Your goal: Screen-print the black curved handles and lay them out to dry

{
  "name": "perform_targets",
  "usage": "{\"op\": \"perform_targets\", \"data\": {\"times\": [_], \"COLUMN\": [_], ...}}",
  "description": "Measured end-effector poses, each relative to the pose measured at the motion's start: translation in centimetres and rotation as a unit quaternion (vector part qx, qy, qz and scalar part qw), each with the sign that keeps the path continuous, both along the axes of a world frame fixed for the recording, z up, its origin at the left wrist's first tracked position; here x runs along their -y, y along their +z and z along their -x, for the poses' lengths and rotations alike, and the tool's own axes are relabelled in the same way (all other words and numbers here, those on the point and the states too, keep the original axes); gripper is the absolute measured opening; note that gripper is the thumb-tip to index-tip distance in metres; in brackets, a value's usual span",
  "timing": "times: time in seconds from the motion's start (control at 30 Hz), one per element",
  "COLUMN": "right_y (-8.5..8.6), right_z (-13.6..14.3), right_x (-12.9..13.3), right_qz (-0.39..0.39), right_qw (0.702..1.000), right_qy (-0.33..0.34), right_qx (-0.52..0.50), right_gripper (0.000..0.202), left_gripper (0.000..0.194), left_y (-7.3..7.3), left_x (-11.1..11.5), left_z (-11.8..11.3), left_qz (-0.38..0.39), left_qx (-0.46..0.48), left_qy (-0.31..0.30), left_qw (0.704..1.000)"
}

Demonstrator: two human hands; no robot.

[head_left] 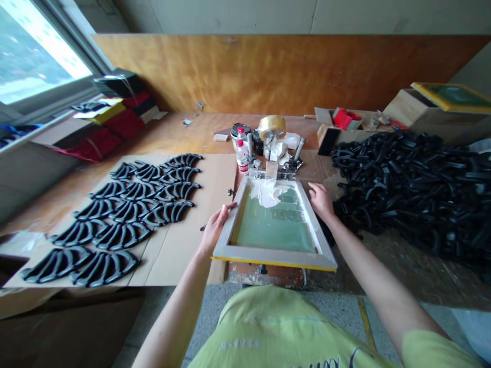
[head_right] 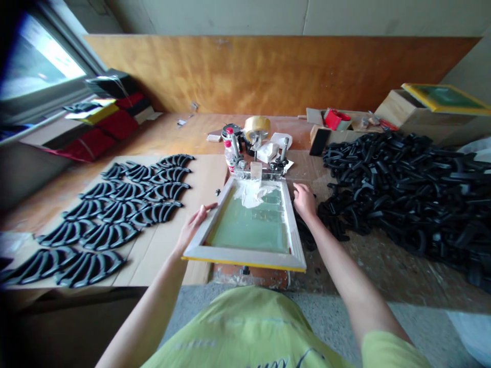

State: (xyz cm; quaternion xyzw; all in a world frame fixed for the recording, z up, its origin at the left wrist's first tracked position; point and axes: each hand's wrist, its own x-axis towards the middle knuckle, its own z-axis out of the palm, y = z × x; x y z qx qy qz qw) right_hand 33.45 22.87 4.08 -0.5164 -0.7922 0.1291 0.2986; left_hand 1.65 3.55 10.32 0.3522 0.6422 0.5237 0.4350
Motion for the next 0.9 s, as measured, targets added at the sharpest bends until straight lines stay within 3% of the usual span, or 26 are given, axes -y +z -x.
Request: {"op": "perform_targets", "data": {"times": [0.07,0.17,0.27,0.33,0.47,0.6,0.7,0.77,0.9], "right_y": [1.7,3.5,4.0,3.5,2.1,1.8,2.7,3.3,3.0], "right_z": [1.8,7.1,11.6,12.9,11.8,8.9,8.0,8.3,9.5], "right_x": [-1.7,-3.1,-3.5,-3.3,-1.0,2.1,2.3,1.9,2.4], "right_qz": [-0.047,-0.098,-0.067,-0.024,-0.021,-0.061,-0.045,-0.023,-0.042], "right_qw": [0.999,0.991,0.979,0.969,0.95,0.915,0.889,0.894,0.938], "right_qy": [0.001,0.088,0.149,0.16,0.205,0.333,0.41,0.408,0.305], "right_qx": [-0.016,0.026,0.125,0.185,0.233,0.217,0.198,0.184,0.159], "right_gripper": [0.043,0.054,0.045,0.029,0.008,0.016,0.016,0.014,0.017], "left_gripper": [0.065,0.074,0.076,0.073,0.069,0.067,0.065,0.064,0.066], "left_y": [-2.7,-6.6,-9.3,-10.2,-11.0,-10.9,-10.5,-10.2,-9.9], "left_x": [1.0,1.5,1.4,1.3,1.3,1.3,1.3,1.3,1.4], "left_z": [-0.1,-0.3,-0.2,0.0,0.3,0.1,0.0,0.0,0.1], "left_qz": [0.041,0.067,0.081,0.083,0.084,0.09,0.091,0.089,0.085], "left_qx": [0.001,0.014,-0.006,-0.024,-0.031,-0.045,-0.056,-0.063,-0.046], "left_qy": [-0.004,0.006,0.013,0.011,-0.002,-0.005,-0.013,-0.013,-0.01], "left_qw": [0.999,0.998,0.997,0.996,0.996,0.995,0.994,0.994,0.995]}}
